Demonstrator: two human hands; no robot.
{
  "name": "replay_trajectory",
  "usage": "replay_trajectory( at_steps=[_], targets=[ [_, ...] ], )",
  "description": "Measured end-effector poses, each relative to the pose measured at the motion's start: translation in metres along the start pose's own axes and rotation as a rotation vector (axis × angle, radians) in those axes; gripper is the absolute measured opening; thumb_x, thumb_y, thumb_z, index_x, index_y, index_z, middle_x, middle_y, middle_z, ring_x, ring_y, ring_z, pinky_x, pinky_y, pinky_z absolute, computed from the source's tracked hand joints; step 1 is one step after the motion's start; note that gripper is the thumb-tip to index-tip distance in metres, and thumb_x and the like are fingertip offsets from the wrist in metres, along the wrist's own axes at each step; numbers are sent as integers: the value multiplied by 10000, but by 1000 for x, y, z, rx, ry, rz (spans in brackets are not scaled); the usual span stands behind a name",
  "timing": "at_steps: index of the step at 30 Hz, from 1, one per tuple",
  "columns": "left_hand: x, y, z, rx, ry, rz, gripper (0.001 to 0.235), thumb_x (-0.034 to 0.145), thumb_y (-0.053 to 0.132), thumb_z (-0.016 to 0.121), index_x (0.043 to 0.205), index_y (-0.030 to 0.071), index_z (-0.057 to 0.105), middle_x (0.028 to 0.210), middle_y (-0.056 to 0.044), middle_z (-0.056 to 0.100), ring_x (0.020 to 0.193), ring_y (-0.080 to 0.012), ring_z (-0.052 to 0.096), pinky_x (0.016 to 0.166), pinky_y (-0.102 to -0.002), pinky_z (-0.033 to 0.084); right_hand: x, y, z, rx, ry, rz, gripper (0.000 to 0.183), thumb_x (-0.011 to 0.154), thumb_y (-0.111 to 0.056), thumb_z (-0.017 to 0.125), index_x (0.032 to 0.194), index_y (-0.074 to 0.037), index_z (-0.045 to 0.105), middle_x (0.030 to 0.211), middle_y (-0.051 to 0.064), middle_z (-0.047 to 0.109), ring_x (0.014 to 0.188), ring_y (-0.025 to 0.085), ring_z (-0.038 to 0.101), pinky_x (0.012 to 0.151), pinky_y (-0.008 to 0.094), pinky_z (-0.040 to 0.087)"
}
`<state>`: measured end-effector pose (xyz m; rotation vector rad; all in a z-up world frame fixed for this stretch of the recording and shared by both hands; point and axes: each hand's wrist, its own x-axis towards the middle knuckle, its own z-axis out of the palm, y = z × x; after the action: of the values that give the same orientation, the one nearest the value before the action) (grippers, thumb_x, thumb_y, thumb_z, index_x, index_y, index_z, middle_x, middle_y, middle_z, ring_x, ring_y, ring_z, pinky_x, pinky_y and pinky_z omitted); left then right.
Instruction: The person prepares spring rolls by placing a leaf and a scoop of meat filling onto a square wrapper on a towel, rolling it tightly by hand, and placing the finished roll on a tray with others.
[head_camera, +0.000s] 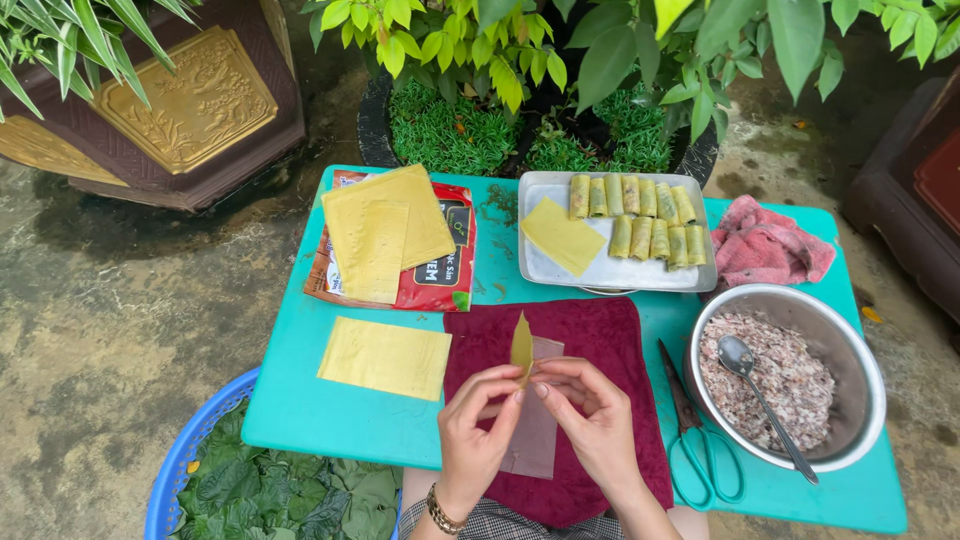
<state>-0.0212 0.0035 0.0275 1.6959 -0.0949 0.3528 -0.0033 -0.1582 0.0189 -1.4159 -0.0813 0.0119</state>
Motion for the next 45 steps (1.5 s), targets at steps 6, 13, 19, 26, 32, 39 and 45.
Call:
replay_trajectory(
  at_steps=[6, 13, 19, 26, 32, 39, 45],
  targets=[
    [-11, 16, 5, 529, 64, 495, 185, 816, 16, 769, 996, 55, 752, 1180, -47, 746, 1030, -234, 762, 829, -324, 609, -9, 8, -10, 56, 9, 55, 198, 932, -13, 691, 1118, 53, 684, 1022, 130, 788, 972, 171, 741, 857, 307, 593],
    [-18, 12, 9, 509, 65, 462, 168, 841, 40, 782, 1003, 64, 747, 1202, -32, 748, 1050, -226, 768, 841, -311, 622, -10, 7, -16, 113, -10, 90, 152, 962, -66, 649, 1049, 47, 700, 967, 108, 779, 895, 187, 766, 827, 338, 642],
    [-18, 15, 11, 221, 29, 236, 200, 870, 59, 774, 1065, 28, 741, 1157, -89, 763, 993, -231, 788, 823, -301, 644, -11, -1, -19, 140, -71, 57, 111, 943, -29, 670, 1013, 34, 729, 1114, 111, 741, 1002, 176, 710, 899, 359, 585],
    [-16, 28, 9, 172, 24, 210, 250, 857, 102, 811, 1073, 10, 727, 1114, -116, 759, 956, -234, 784, 780, -301, 671, -17, -11, -15, 26, -105, -2, 125, 937, -20, 678, 1023, 27, 756, 1131, 90, 688, 1050, 163, 675, 932, 316, 543],
    [-18, 32, 7, 166, -11, 169, 194, 910, 91, 764, 1077, 3, 720, 1106, -114, 762, 896, -219, 809, 730, -290, 671, -18, -16, -13, -26, -122, -2, 118, 912, -20, 697, 1005, 26, 754, 1134, 66, 648, 996, 140, 681, 855, 280, 566],
    [-22, 16, 5, 149, -24, 116, 96, 977, 76, 677, 1000, -12, 708, 995, -96, 772, 832, -171, 803, 685, -272, 663, -23, -9, -17, -12, -99, 9, 63, 937, -7, 667, 938, 39, 709, 1118, 93, 656, 983, 152, 672, 879, 287, 560],
    [-18, -24, 8, -494, 99, -307, 167, 984, 101, 617, 987, -50, 690, 970, -94, 762, 833, -145, 782, 711, -293, 679, -18, 16, -30, 477, 62, 221, 89, 970, -72, 556, 941, -13, 616, 1166, 133, 715, 1008, 236, 703, 852, 388, 571]
  ],
)
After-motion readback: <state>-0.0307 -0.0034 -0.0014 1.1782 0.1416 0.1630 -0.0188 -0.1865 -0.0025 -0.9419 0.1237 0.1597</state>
